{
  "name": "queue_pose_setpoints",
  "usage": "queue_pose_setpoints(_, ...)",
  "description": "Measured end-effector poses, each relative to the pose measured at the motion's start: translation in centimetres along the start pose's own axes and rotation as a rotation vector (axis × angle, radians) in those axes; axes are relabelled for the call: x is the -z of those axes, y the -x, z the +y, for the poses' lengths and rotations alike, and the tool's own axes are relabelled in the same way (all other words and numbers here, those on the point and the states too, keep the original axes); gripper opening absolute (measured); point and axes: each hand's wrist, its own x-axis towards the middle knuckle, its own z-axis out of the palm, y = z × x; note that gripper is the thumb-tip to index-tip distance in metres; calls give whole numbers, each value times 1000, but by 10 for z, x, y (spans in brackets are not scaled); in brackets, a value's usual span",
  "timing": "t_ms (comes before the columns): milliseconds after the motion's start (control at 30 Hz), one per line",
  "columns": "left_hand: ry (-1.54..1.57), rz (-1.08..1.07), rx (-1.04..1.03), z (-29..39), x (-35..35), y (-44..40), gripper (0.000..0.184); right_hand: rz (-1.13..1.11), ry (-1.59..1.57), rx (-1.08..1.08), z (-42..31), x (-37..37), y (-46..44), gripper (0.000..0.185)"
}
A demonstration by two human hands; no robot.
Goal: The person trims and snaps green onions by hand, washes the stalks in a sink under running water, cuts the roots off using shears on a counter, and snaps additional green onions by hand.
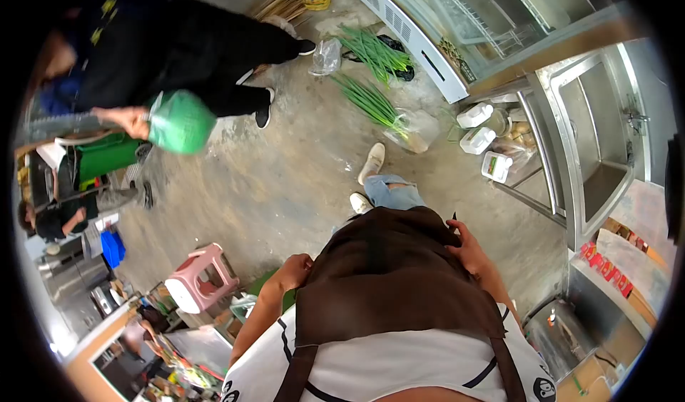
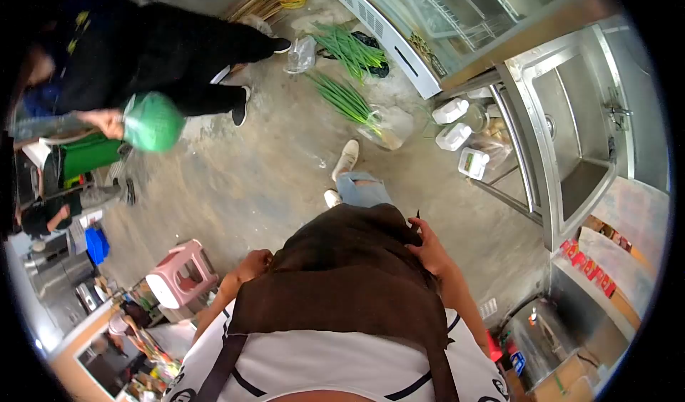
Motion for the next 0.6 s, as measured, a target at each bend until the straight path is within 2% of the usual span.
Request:
queue_pose_setpoints(100, 2, -40, 80, 15, 51, -29, 21, 28, -88, -9, -19, -11, -28, 61)
queue_pose_setpoints(167, -42, -41, 91, 38, 84, -35, 20, -48, -272, -75, -50, -16, -50, 61)
queue_pose_setpoints(233, -99, -62, 119, 46, 111, -37, 20, -73, -177, -102, -63, -13, -68, 62)
queue_pose_setpoints(300, -30, -36, 87, 43, 129, -40, 19, -89, 2, 31, -67, -7, -83, 64)
queue_pose_setpoints(433, 107, -42, 127, 51, 161, -63, 19, -119, -55, -20, -76, -2, -104, 66)
queue_pose_setpoints(533, -71, -41, 87, 87, 191, -76, 20, -136, -119, -44, -73, 1, -112, 68)
queue_pose_setpoints(600, -128, -166, 246, 104, 210, -88, 22, -143, -181, -138, -90, -2, -113, 70)
